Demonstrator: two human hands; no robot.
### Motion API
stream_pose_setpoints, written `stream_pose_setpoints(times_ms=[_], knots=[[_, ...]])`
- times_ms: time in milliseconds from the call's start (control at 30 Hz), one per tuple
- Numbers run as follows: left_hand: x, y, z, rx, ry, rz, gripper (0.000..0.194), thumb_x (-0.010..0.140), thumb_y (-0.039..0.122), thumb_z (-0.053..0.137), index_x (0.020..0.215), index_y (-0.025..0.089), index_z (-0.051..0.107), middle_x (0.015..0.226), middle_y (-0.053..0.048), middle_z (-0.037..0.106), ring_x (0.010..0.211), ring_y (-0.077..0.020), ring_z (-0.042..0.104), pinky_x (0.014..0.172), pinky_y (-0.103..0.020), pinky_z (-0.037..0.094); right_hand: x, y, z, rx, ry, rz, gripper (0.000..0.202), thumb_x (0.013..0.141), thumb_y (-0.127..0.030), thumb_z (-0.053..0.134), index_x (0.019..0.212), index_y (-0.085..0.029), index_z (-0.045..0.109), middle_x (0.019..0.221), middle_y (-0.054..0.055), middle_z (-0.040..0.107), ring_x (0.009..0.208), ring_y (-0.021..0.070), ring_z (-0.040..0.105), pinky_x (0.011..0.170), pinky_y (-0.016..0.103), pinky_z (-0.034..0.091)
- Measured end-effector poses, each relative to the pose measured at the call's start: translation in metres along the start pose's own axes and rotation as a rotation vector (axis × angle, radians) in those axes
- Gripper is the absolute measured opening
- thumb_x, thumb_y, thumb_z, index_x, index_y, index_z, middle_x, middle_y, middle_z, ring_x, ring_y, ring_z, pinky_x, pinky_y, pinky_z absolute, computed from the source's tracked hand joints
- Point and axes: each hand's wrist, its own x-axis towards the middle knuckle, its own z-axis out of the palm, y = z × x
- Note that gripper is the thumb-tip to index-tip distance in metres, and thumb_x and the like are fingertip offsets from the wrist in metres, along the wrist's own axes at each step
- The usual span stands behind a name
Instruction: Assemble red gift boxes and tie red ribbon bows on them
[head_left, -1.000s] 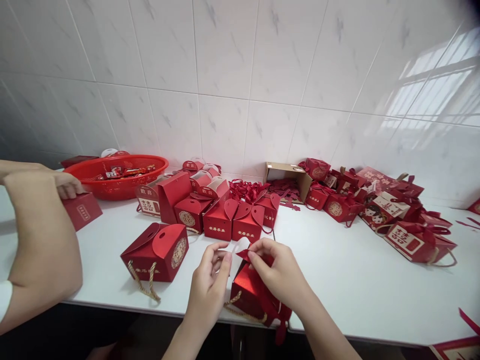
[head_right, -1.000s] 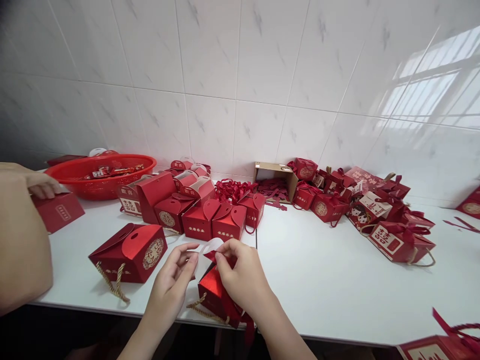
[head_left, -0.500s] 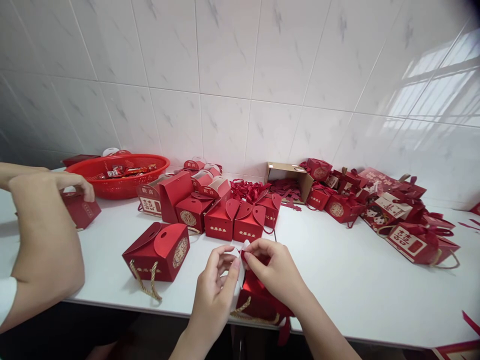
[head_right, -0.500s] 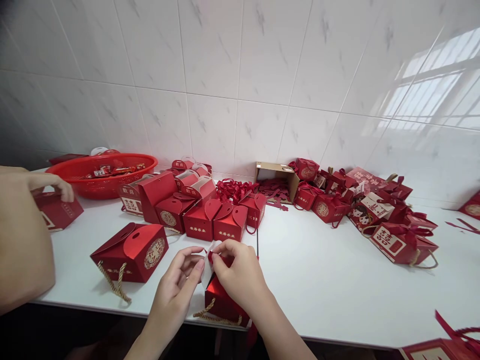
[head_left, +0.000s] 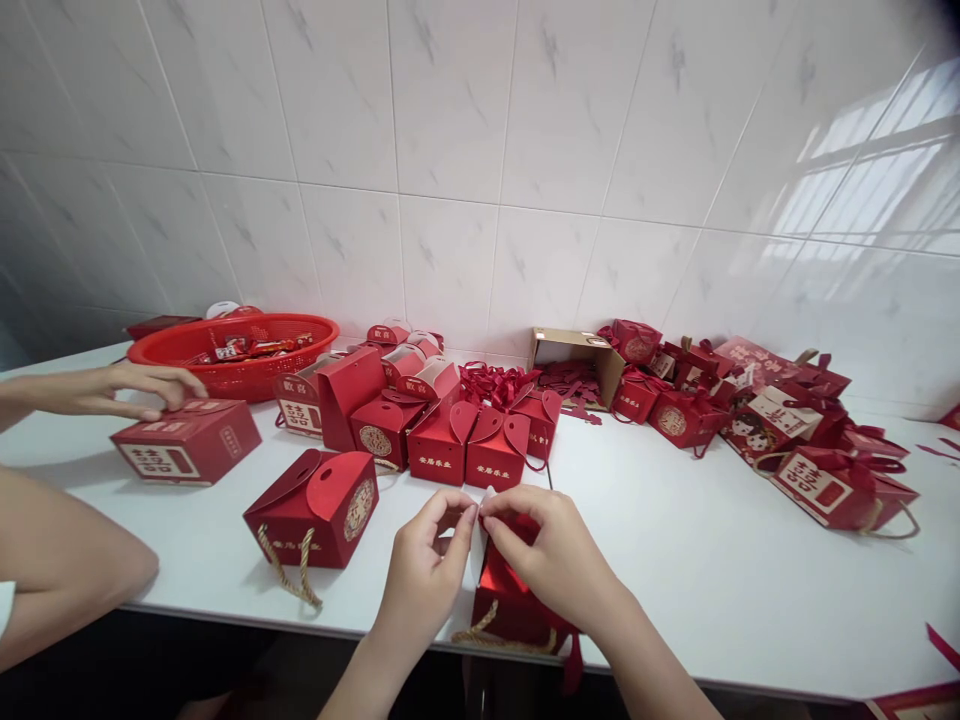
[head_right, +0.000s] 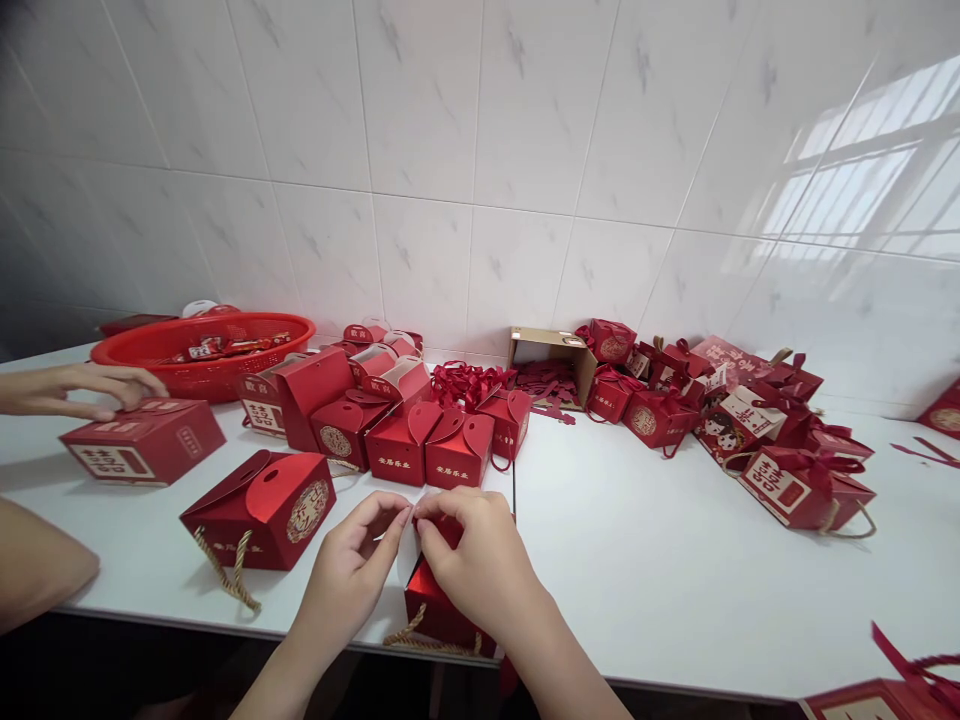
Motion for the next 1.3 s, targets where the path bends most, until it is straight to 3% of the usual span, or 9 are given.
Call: stream_pose_setpoints(times_ms=[167, 267, 367, 533, 667, 800, 933, 1067, 1300], knots=[[0.004, -0.027, -0.016, 0.366, 0.008, -0.047, 0.02, 0.088, 0.035, 0.044, 0.081, 0.021, 0.056, 0.079, -0.003, 0.065, 0.07, -0.0183, 0.061, 0.065, -0.026, 0.046, -0.023, 0.004, -0.018, -0.15, 0.202, -0.019, 0.019, 0.085, -0.028, 0.056, 0.101, -0.025, 0.066, 0.117, 0.009, 0.06, 0.11, 0.0247, 0.055, 0.096, 0.041, 0.042], [0.004, -0.047, -0.038, 0.714, -0.007, -0.177, 0.017, 0.084, 0.022, 0.042, 0.072, 0.02, 0.054, 0.076, -0.007, 0.067, 0.071, -0.0232, 0.063, 0.063, -0.03, 0.043, -0.045, 0.018, -0.032, -0.151, 0.277, 0.05, 0.021, 0.088, -0.037, 0.054, 0.102, -0.026, 0.064, 0.117, 0.008, 0.059, 0.111, 0.0239, 0.055, 0.095, 0.04, 0.044], [0.002, -0.057, -0.056, 0.85, 0.002, -0.286, 0.016, 0.08, 0.017, 0.043, 0.067, 0.02, 0.053, 0.077, -0.01, 0.067, 0.068, -0.0276, 0.063, 0.054, -0.03, 0.037, -0.064, 0.038, -0.04, -0.119, 0.286, 0.153, 0.025, 0.089, -0.043, 0.05, 0.101, -0.025, 0.062, 0.109, 0.008, 0.063, 0.104, 0.0234, 0.058, 0.091, 0.039, 0.047], [0.002, -0.045, -0.043, 0.559, 0.072, -0.067, 0.015, 0.084, 0.033, 0.047, 0.084, 0.021, 0.057, 0.088, -0.006, 0.062, 0.077, -0.0226, 0.061, 0.065, -0.031, 0.046, -0.077, 0.055, -0.03, 0.087, 0.177, 0.323, 0.033, 0.09, -0.048, 0.047, 0.106, -0.023, 0.059, 0.112, 0.009, 0.063, 0.103, 0.0228, 0.061, 0.089, 0.036, 0.049], [0.006, -0.027, -0.01, 0.099, -0.094, -0.012, 0.022, 0.088, 0.042, 0.047, 0.092, 0.022, 0.054, 0.095, -0.004, 0.059, 0.092, -0.0193, 0.059, 0.079, -0.029, 0.048, -0.076, 0.052, -0.015, 0.246, 0.081, 0.379, 0.036, 0.089, -0.05, 0.047, 0.11, -0.021, 0.051, 0.1, 0.008, 0.064, 0.086, 0.0197, 0.064, 0.076, 0.032, 0.051], [0.006, -0.02, 0.008, -0.013, -0.189, -0.063, 0.016, 0.087, 0.038, 0.05, 0.091, 0.022, 0.048, 0.084, 0.001, 0.052, 0.078, -0.0145, 0.055, 0.071, -0.024, 0.046, -0.072, 0.055, -0.006, 0.403, 0.119, 0.404, 0.034, 0.087, -0.054, 0.049, 0.096, -0.021, 0.047, 0.074, -0.003, 0.05, 0.054, 0.0096, 0.046, 0.051, 0.023, 0.038], [0.009, -0.021, 0.003, -0.035, -0.259, -0.098, 0.023, 0.087, 0.04, 0.048, 0.076, 0.02, 0.048, 0.066, 0.004, 0.044, 0.062, -0.0124, 0.046, 0.061, -0.022, 0.041, -0.069, 0.068, -0.014, 0.448, 0.149, 0.378, 0.037, 0.082, -0.057, 0.055, 0.087, -0.021, 0.049, 0.058, -0.009, 0.026, 0.05, 0.0086, 0.029, 0.048, 0.021, 0.028], [0.018, -0.019, -0.014, -0.023, -0.264, -0.108, 0.041, 0.081, 0.046, 0.055, 0.053, 0.019, 0.039, 0.052, 0.005, 0.037, 0.052, -0.0112, 0.039, 0.05, -0.022, 0.035, -0.068, 0.073, -0.035, 0.262, 0.265, 0.355, 0.041, 0.08, -0.06, 0.055, 0.072, -0.019, 0.054, 0.057, -0.005, 0.035, 0.053, 0.0108, 0.034, 0.049, 0.024, 0.03], [0.032, -0.004, -0.035, 0.086, -0.186, -0.028, 0.035, 0.071, 0.043, 0.067, 0.051, 0.018, 0.052, 0.053, 0.004, 0.045, 0.052, -0.011, 0.042, 0.048, -0.021, 0.035, -0.06, 0.06, -0.05, 0.009, 0.363, 0.307, 0.044, 0.073, -0.061, 0.06, 0.063, -0.019, 0.06, 0.049, -0.005, 0.031, 0.048, 0.0105, 0.028, 0.046, 0.026, 0.026]])
